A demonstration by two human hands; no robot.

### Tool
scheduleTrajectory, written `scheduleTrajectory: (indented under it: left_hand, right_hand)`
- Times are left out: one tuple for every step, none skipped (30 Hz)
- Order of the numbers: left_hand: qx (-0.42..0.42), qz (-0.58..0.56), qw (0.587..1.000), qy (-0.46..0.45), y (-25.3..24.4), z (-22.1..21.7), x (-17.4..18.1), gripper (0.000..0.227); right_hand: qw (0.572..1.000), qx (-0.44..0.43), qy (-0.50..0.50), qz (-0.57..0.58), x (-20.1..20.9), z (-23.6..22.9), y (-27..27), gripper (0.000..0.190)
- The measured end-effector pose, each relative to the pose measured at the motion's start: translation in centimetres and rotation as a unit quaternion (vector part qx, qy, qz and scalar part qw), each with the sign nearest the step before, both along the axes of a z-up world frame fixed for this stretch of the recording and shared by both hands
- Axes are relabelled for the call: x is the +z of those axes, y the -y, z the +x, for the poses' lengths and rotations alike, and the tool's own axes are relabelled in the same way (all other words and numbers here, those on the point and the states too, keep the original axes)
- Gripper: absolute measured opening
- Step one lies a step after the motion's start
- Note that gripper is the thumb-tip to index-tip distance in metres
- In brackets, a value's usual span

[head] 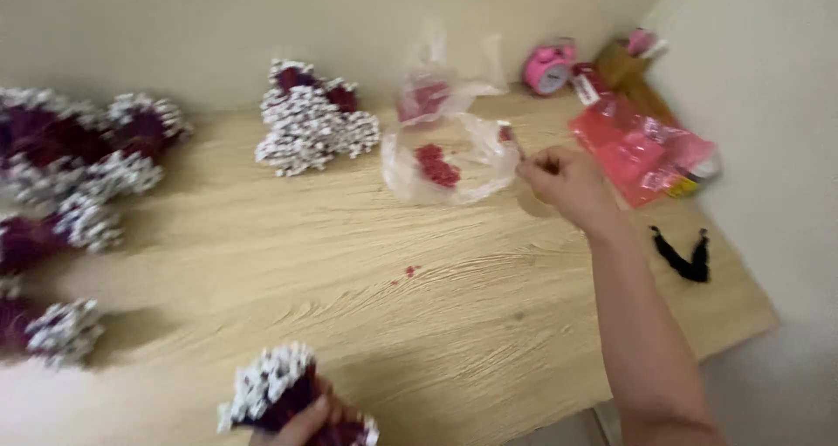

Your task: Bundling small electronic wire harnesses together manually on a factory table

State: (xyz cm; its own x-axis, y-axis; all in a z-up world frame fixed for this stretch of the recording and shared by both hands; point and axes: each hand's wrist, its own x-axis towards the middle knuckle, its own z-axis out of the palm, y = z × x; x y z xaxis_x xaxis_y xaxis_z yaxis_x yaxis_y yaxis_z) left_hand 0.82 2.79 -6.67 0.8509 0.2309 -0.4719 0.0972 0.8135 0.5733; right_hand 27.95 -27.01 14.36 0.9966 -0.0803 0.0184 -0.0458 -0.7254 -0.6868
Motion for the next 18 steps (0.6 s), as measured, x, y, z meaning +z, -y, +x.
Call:
scheduleTrajectory:
  left_hand:
    - [0.014,0.003,1.000,-0.001,-0.3,0.7,2.4,0.022]
    - [-0.050,0.088,0.995,0.015,-0.8,1.2,4.9,0.019]
    - [-0.115,0.172,0.978,0.027,-1.4,1.6,7.3,0.018]
    - [-0.098,0.175,0.980,0.019,-0.9,2.2,8.9,0.018]
    - [-0.095,0.204,0.974,0.021,-0.5,2.7,10.4,0.014]
    - [-0.092,0.233,0.968,0.018,0.0,3.1,11.8,0.015]
    - [-0.075,0.236,0.969,0.005,0.3,3.3,13.0,0.015]
    - [-0.079,0.248,0.965,0.017,0.4,3.5,14.0,0.019]
    - [-0.082,0.261,0.961,0.027,0.4,3.8,15.1,0.036]
    - [-0.070,0.263,0.962,0.016,0.5,3.7,14.7,0.036]
    - [-0.033,0.294,0.952,0.085,0.5,3.6,14.3,0.025]
    - [-0.003,0.322,0.933,0.157,0.9,3.8,13.8,0.017]
    - [0.003,0.325,0.934,0.150,1.0,3.5,13.5,0.017]
    - [-0.005,0.360,0.921,0.150,1.2,3.5,13.2,0.016]
    - [-0.015,0.394,0.907,0.150,1.4,3.5,12.9,0.016]
    - [-0.014,0.394,0.907,0.149,1.2,3.2,12.4,0.016]
    - [-0.043,0.423,0.895,0.137,1.0,2.9,11.9,0.016]
    - [-0.072,0.451,0.880,0.126,0.9,2.7,11.4,0.017]
  right_hand:
    - [1.000,0.014,-0.001,0.003,-0.8,-0.8,-0.9,0.016]
    - [0.994,0.089,0.013,0.059,-1.7,-1.7,-2.0,0.011]
    - [0.979,0.163,0.026,0.116,-2.6,-2.6,-3.2,0.006]
    - [0.976,0.180,0.019,0.121,-2.9,-4.0,-4.9,0.006]
    - [0.965,0.227,0.029,0.125,-3.2,-5.6,-6.5,0.006]
    - [0.952,0.275,0.035,0.131,-3.6,-7.3,-8.0,0.007]
    - [0.946,0.293,0.025,0.138,-3.1,-8.8,-9.6,0.007]
    - [0.937,0.321,0.029,0.134,-2.7,-10.4,-11.1,0.008]
    - [0.928,0.349,0.034,0.130,-2.2,-12.1,-12.5,0.010]
    - [0.922,0.361,0.026,0.135,-2.4,-12.7,-13.4,0.010]
    - [0.918,0.367,0.010,0.149,-2.5,-13.3,-14.3,0.006]
    - [0.916,0.368,-0.002,0.161,-2.5,-13.9,-14.7,0.002]
    - [0.912,0.375,-0.008,0.164,-3.3,-14.2,-14.9,0.002]
    - [0.911,0.376,-0.026,0.170,-3.9,-14.5,-15.1,0.002]
    - [0.908,0.377,-0.045,0.176,-4.4,-14.8,-15.2,0.002]
    - [0.908,0.377,-0.046,0.175,-5.3,-14.9,-15.1,0.002]
    - [0.904,0.375,-0.070,0.194,-6.1,-14.9,-14.9,0.002]
    - [0.900,0.370,-0.094,0.212,-6.9,-15.0,-14.7,0.003]
